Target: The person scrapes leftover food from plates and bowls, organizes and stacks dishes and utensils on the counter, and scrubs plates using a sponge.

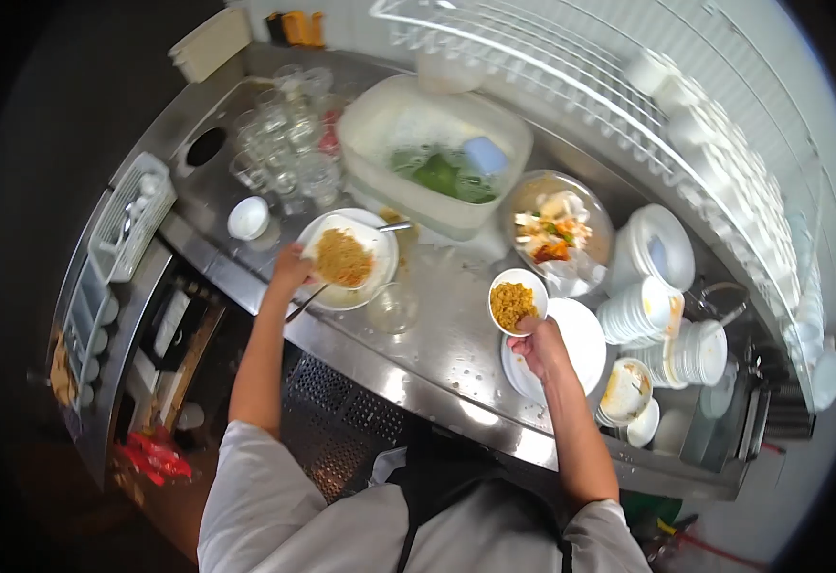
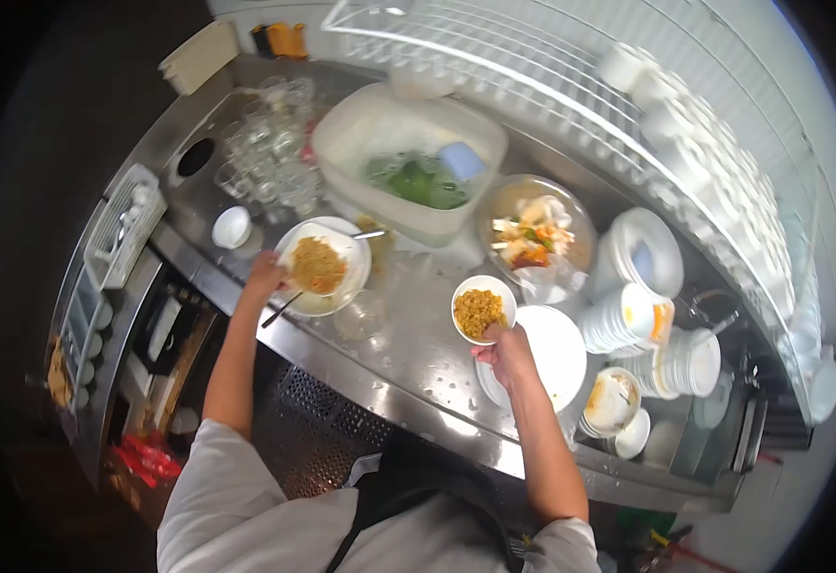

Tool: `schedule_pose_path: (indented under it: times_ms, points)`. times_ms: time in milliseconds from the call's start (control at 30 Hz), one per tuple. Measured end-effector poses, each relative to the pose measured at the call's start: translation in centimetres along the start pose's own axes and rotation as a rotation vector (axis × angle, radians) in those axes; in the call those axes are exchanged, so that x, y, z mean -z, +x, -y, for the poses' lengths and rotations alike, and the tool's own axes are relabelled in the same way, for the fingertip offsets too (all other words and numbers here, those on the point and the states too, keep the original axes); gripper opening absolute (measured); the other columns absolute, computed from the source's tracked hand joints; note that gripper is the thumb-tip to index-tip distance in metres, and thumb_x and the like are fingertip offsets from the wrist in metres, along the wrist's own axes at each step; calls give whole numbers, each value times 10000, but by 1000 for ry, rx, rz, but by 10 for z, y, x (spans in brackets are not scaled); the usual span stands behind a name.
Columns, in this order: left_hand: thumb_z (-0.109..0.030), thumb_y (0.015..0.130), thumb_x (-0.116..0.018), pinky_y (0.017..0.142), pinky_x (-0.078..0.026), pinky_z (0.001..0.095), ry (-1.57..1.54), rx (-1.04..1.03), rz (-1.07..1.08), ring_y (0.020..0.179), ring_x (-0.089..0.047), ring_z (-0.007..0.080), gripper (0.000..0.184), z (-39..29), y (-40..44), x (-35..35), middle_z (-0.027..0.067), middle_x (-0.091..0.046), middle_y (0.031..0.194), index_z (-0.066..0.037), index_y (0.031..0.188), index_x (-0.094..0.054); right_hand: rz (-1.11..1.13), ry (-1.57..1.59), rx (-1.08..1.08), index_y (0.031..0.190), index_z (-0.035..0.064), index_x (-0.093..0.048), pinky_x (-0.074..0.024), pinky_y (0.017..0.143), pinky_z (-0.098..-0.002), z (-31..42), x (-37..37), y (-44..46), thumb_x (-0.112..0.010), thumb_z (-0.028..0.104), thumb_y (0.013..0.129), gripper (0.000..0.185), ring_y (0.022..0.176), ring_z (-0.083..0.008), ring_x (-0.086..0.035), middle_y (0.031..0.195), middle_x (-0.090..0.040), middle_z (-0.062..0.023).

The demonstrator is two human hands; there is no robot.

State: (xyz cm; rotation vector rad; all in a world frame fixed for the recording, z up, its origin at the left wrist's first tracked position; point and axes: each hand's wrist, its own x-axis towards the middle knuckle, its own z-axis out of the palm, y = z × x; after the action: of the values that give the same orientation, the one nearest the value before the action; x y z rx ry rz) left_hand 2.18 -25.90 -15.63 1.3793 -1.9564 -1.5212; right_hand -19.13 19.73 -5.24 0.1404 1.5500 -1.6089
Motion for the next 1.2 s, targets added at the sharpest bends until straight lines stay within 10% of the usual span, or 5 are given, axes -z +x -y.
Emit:
schedule_pose_path:
  times_ms: [267,433,800,933,1200]
  points:
    - [-73,792,-554,604,-616,286,-408,136,237,764,-715,238,499,-73,-89,39,160,-672,1104,3,1283,-505,-1012,-944,1398,1235,16,-512,-519,655,-552,166,42,-4,-561,-13,874,366,807,-497,-656,1053,-669,-273]
    - [-86,900,-514,554,-628,327,-429,55,289,771,-725,273,421,-131,-121,29,227,-659,1125,55,1294,-468,-778,-2032,1102,1159,42,-532,-568,482,-370,145,97,109,-592,59,852,314,636,-252,-715,1088,-629,-138]
    - [10,872,-535,612,-594,418,140,-654,411,835,-730,326,370,-269,-97,-205,243,-694,1030,13,1240,-503,-941,-526,691,1282,-14,-473,-519,766,-545,165,91,62,-556,14,850,441,879,-472,-673,900,-679,-306]
    - [-26,861,-579,642,-565,479,828,-1226,62,778,-694,414,231,-305,-94,-304,228,-691,888,-12,1083,-517,-1037,-822,1072,1316,-3,-457,-516,776,-537,136,86,40,-588,-37,813,521,888,-474,-659,1030,-663,-283]
    - [5,891,-501,686,-540,526,595,-1106,288,788,-679,447,333,-313,-95,-361,293,-675,906,3,1223,-477,-962,-1177,1007,1302,38,-442,-569,667,-474,145,91,64,-611,-25,790,543,786,-387,-692,1263,-562,-223]
